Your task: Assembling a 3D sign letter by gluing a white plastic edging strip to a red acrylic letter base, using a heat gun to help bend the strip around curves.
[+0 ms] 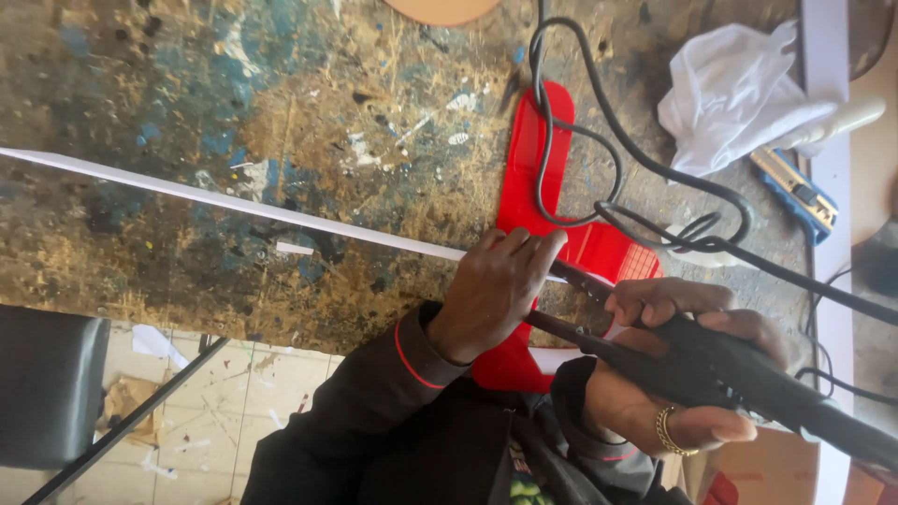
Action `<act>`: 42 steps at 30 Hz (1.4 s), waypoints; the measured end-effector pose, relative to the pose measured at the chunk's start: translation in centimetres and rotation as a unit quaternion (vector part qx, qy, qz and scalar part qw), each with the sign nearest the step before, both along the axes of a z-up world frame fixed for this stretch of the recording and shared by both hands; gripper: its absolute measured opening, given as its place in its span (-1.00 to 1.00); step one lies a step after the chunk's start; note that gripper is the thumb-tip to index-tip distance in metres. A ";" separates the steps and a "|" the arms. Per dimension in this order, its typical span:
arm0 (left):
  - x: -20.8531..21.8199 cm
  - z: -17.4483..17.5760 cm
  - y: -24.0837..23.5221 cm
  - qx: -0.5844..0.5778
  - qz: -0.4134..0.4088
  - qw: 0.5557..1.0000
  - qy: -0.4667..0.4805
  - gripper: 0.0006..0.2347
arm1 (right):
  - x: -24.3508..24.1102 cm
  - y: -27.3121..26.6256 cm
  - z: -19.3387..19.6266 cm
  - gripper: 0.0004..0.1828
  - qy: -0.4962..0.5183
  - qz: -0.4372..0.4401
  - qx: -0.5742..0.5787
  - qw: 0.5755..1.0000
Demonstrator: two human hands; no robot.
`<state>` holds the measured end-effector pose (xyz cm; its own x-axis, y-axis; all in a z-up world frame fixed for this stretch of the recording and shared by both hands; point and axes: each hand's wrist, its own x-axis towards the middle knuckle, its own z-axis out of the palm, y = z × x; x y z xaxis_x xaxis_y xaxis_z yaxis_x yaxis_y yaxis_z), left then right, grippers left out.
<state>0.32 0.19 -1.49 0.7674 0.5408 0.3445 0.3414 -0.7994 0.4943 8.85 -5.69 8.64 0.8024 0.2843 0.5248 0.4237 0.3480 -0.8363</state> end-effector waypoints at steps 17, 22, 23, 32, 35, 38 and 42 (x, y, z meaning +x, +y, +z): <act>0.0 -0.7 -0.4 -0.071 -0.014 0.997 -0.040 -0.43 | -0.2 -0.2 0.4 -0.21 0.016 0.002 -0.020 1.000; -0.1 -0.3 -0.5 -0.023 0.000 0.999 -0.037 -0.20 | -0.1 0.2 0.5 -0.20 0.001 -0.011 -0.017 1.000; -0.1 -0.1 -0.3 -0.022 0.000 0.999 -0.032 -0.21 | -0.3 0.4 0.6 -0.20 0.003 -0.019 -0.017 1.000; -0.1 -0.5 -0.8 -0.048 0.000 0.998 -0.042 -0.39 | -0.3 0.1 0.3 -0.20 0.010 -0.026 -0.009 1.000; -0.2 -0.2 -0.7 -0.063 -0.002 0.997 -0.044 -0.45 | -1.2 1.4 1.1 -0.20 0.016 -0.059 -0.005 0.998; -0.2 0.1 -0.5 -0.072 -0.003 0.997 -0.029 -0.47 | -1.3 1.5 1.2 -0.21 0.011 -0.076 -0.009 0.997; 0.0 0.4 -0.5 -0.079 0.005 0.997 -0.009 -0.38 | -1.2 2.1 1.2 -0.27 -0.059 -0.092 -0.003 0.994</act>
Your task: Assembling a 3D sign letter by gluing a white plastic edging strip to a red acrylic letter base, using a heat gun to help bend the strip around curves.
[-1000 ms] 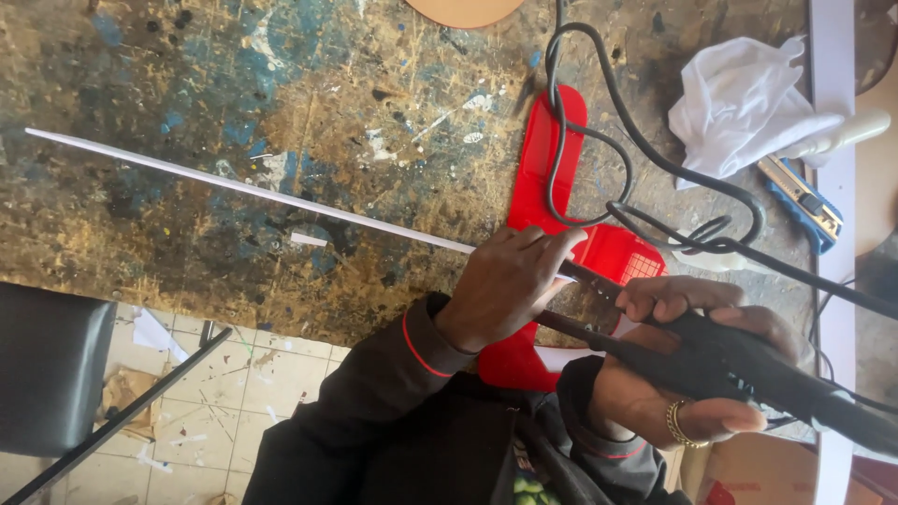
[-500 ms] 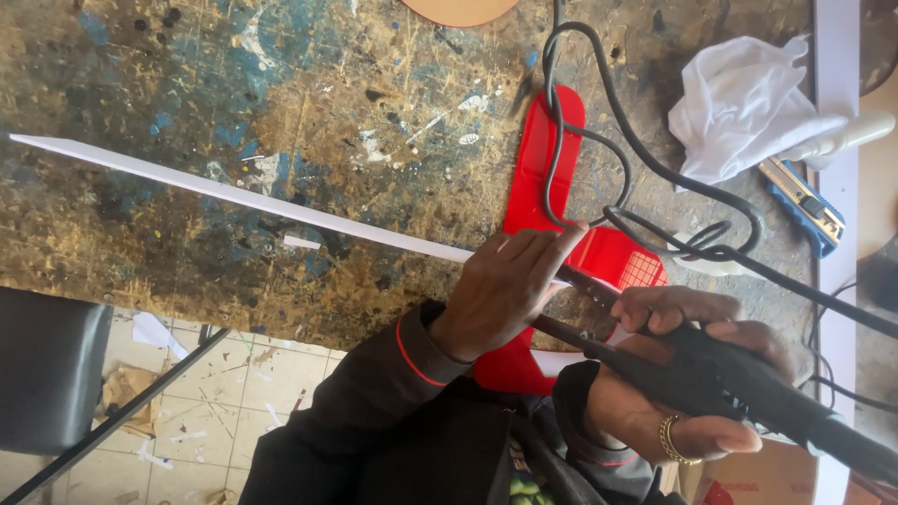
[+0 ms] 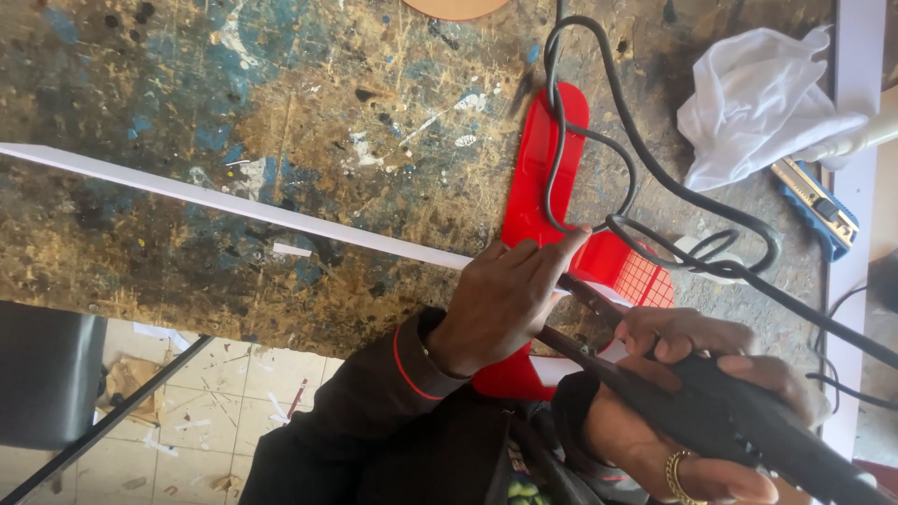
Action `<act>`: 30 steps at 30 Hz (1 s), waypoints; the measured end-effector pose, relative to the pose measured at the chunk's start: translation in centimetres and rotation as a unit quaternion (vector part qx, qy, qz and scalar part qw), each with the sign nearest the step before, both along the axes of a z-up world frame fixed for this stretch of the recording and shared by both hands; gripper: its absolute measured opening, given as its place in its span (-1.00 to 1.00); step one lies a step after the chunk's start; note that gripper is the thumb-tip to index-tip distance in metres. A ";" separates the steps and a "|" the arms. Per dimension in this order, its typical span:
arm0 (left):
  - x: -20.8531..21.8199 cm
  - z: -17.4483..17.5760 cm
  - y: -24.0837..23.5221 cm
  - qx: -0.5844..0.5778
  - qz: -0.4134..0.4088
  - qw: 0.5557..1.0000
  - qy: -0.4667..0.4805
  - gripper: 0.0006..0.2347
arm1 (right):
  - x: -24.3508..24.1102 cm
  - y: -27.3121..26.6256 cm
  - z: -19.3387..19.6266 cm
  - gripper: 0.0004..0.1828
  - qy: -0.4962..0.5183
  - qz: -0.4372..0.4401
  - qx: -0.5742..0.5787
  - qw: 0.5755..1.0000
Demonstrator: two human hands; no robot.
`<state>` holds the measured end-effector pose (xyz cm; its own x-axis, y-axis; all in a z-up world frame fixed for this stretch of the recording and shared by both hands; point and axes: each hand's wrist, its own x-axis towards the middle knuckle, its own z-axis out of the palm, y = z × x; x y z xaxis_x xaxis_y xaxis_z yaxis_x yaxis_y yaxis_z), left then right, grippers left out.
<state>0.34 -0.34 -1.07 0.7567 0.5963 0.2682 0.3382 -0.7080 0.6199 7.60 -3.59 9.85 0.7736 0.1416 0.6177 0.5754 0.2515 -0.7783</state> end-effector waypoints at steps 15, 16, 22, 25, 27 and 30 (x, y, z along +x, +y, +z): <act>-0.3 0.7 0.4 0.022 0.003 0.999 -0.044 -0.57 | 0.9 -1.3 -0.7 -0.20 0.078 0.033 -0.008 0.996; -0.2 0.8 0.5 0.028 0.002 0.998 -0.047 -0.57 | 1.0 -1.5 -0.7 -0.20 0.075 0.033 -0.002 0.997; 0.2 0.1 0.5 0.048 -0.001 0.999 0.000 -0.49 | 1.8 -1.9 -0.8 -0.30 0.130 0.169 0.026 0.977; 0.1 -0.6 0.2 0.045 -0.001 0.999 0.013 -0.53 | 1.9 -2.2 -0.8 -0.26 0.130 0.182 -0.001 0.975; 0.2 -0.5 0.2 0.056 0.018 0.998 0.010 -0.48 | 1.9 -2.4 -0.8 -0.28 0.133 0.192 0.013 0.972; 0.4 -1.1 0.5 0.075 0.026 0.997 0.027 -0.35 | 1.6 -2.1 -0.7 -0.29 0.136 0.193 0.022 0.972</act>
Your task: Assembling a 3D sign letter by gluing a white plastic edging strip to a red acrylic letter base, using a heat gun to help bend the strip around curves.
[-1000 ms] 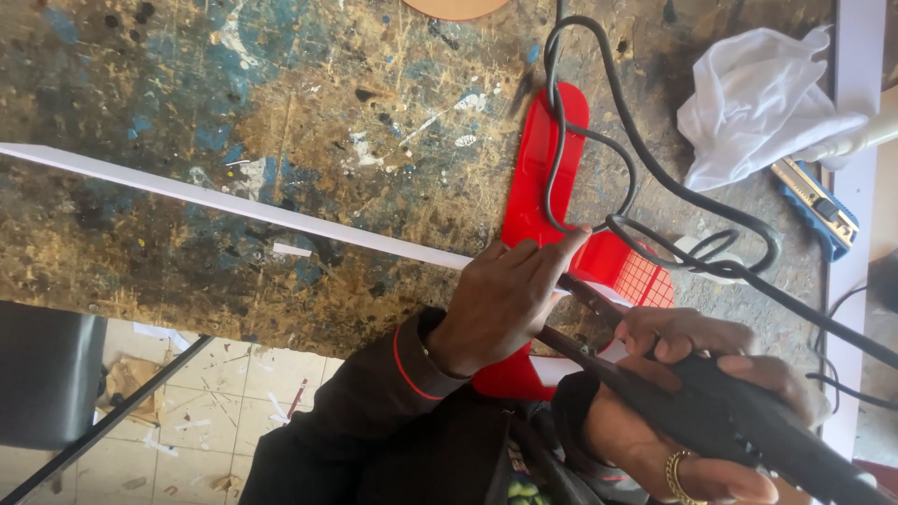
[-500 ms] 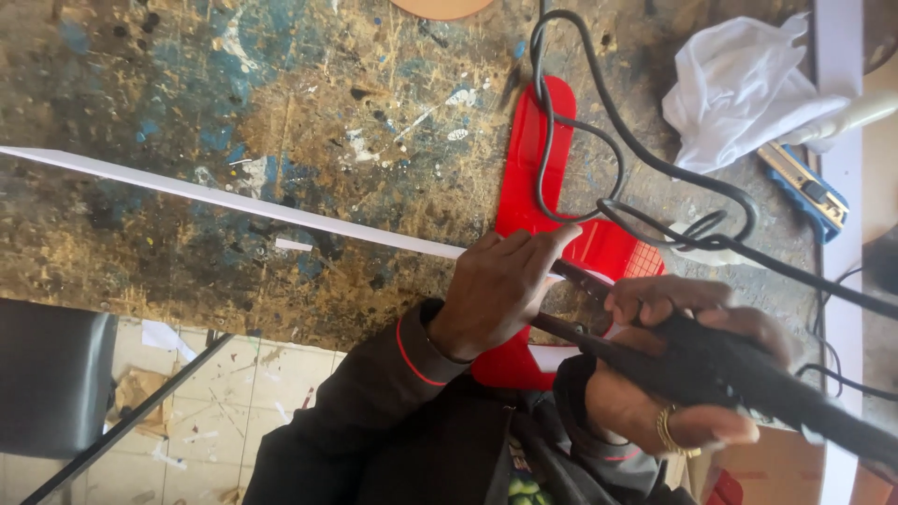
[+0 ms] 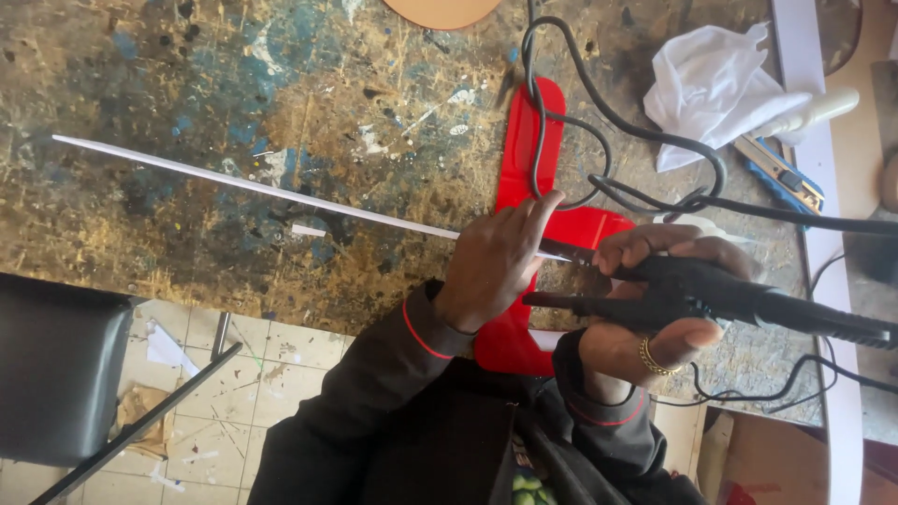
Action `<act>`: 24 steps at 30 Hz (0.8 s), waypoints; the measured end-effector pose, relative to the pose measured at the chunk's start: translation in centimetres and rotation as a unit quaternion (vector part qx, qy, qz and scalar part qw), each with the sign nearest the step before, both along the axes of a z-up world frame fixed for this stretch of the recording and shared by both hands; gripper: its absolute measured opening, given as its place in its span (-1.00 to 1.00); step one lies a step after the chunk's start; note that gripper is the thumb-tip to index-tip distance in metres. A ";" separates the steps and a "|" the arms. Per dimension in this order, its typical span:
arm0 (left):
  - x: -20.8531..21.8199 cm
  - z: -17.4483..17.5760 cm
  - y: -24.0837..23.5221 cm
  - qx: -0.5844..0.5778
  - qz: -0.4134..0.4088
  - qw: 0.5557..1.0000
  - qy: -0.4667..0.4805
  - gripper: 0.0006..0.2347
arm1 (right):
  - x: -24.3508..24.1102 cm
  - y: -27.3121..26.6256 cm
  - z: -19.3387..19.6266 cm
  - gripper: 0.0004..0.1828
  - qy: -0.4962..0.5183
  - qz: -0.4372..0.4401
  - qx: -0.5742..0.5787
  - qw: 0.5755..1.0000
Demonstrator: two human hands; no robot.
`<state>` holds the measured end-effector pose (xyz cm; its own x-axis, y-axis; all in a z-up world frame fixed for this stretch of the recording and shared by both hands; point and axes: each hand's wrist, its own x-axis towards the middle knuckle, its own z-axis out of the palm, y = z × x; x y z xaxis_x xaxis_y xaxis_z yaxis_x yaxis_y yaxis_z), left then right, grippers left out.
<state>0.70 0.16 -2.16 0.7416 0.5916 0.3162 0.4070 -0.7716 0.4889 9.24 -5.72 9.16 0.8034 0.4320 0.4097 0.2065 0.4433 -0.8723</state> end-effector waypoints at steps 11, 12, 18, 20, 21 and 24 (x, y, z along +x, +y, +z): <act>0.4 0.9 0.2 -0.044 0.024 0.998 -0.046 -0.41 | -0.1 -1.1 -0.9 -0.29 -0.020 0.023 0.019 0.999; 0.4 0.9 0.3 -0.039 0.028 0.998 -0.038 -0.43 | -0.1 -1.1 -0.9 -0.30 -0.018 0.033 0.030 0.999; 0.0 0.6 0.2 -0.033 0.017 0.999 -0.005 -0.16 | 2.8 -0.9 -2.5 -0.25 -0.020 0.029 -0.019 0.999; -0.3 -0.2 -0.3 -0.034 0.009 0.999 -0.003 -0.15 | 3.6 0.3 -0.4 -0.29 -0.030 0.027 -0.038 0.998; -0.3 -0.6 0.0 -0.033 0.001 0.999 -0.002 -0.14 | 4.1 1.3 0.6 -0.32 -0.040 0.025 -0.055 0.997; -0.5 -1.0 -0.2 -0.016 0.017 1.000 0.013 -0.20 | 7.6 2.8 3.2 -0.36 0.033 -0.008 -0.076 0.996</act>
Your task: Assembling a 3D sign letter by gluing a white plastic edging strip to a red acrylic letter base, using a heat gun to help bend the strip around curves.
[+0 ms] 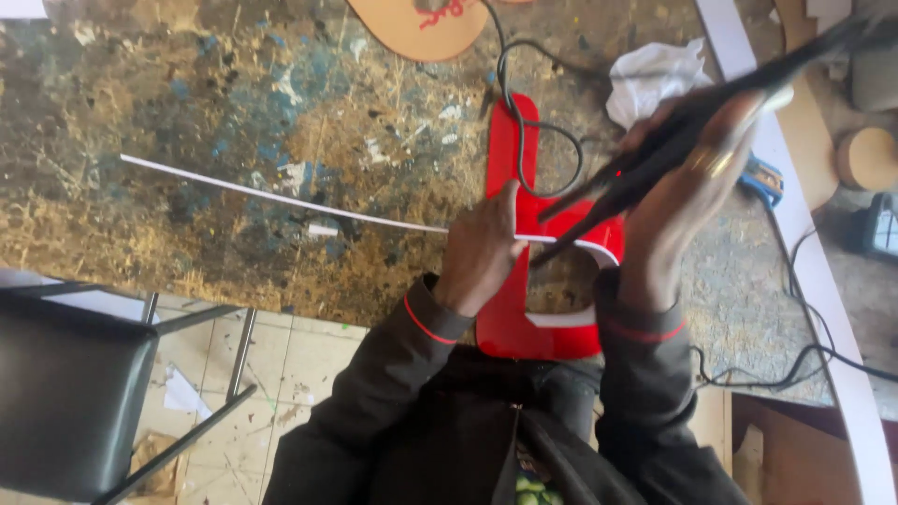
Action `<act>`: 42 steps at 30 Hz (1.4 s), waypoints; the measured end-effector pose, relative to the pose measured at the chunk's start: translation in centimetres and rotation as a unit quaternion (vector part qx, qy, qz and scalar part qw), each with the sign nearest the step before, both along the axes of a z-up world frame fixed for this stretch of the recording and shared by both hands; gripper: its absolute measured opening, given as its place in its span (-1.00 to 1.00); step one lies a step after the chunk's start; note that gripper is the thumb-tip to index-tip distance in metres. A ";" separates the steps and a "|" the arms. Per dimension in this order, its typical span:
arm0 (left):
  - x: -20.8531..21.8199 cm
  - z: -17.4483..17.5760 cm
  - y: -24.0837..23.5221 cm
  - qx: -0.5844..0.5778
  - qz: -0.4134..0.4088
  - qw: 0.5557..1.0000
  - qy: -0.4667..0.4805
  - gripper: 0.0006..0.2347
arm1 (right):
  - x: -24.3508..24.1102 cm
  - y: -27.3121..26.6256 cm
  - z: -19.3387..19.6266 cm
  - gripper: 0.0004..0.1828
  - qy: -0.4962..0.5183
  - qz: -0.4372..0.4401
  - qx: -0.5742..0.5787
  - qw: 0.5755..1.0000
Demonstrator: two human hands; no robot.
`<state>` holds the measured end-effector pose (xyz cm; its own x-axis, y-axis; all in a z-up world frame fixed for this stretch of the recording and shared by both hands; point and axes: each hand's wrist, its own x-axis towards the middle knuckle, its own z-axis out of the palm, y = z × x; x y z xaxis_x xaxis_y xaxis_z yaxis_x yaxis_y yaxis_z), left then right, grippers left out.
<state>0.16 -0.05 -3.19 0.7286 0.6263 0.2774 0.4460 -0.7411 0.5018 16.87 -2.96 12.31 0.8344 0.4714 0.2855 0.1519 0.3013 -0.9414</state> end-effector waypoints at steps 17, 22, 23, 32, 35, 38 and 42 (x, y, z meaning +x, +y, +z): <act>-6.3 1.2 0.1 -0.010 0.081 0.995 0.059 -0.69 | -2.0 -8.2 1.6 -0.51 -0.035 0.111 -0.193 0.974; -7.2 2.1 -1.4 -0.005 0.059 0.995 0.076 -0.80 | -1.7 -17.4 -6.3 -0.38 -0.253 0.124 -0.300 0.911; -7.4 1.7 -1.6 -0.014 0.059 0.995 0.076 -0.81 | -1.2 -18.1 -7.3 -0.19 -0.216 0.167 -0.311 0.910; -7.4 3.0 -3.7 -0.044 0.052 0.990 0.123 -0.89 | 2.4 -18.9 -14.8 0.64 -0.307 0.241 -0.293 0.873; -7.8 3.2 -4.4 -0.079 0.058 0.986 0.137 -0.89 | 1.7 -19.1 -15.9 0.55 -0.317 0.223 -0.286 0.876; -7.8 3.1 -4.7 -0.110 0.058 0.981 0.148 -0.89 | 0.8 -19.5 -16.5 0.47 -0.323 0.193 -0.295 0.878; -7.4 3.8 -4.7 -0.111 0.059 0.982 0.145 -0.85 | -1.1 -19.6 -17.4 0.38 -0.322 0.141 -0.295 0.888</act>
<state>-7.27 -4.71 0.58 0.6758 0.7324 -0.0826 0.6695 -0.5632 0.4843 15.73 -22.59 -5.04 0.4122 0.8624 0.2941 0.7133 -0.1046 -0.6930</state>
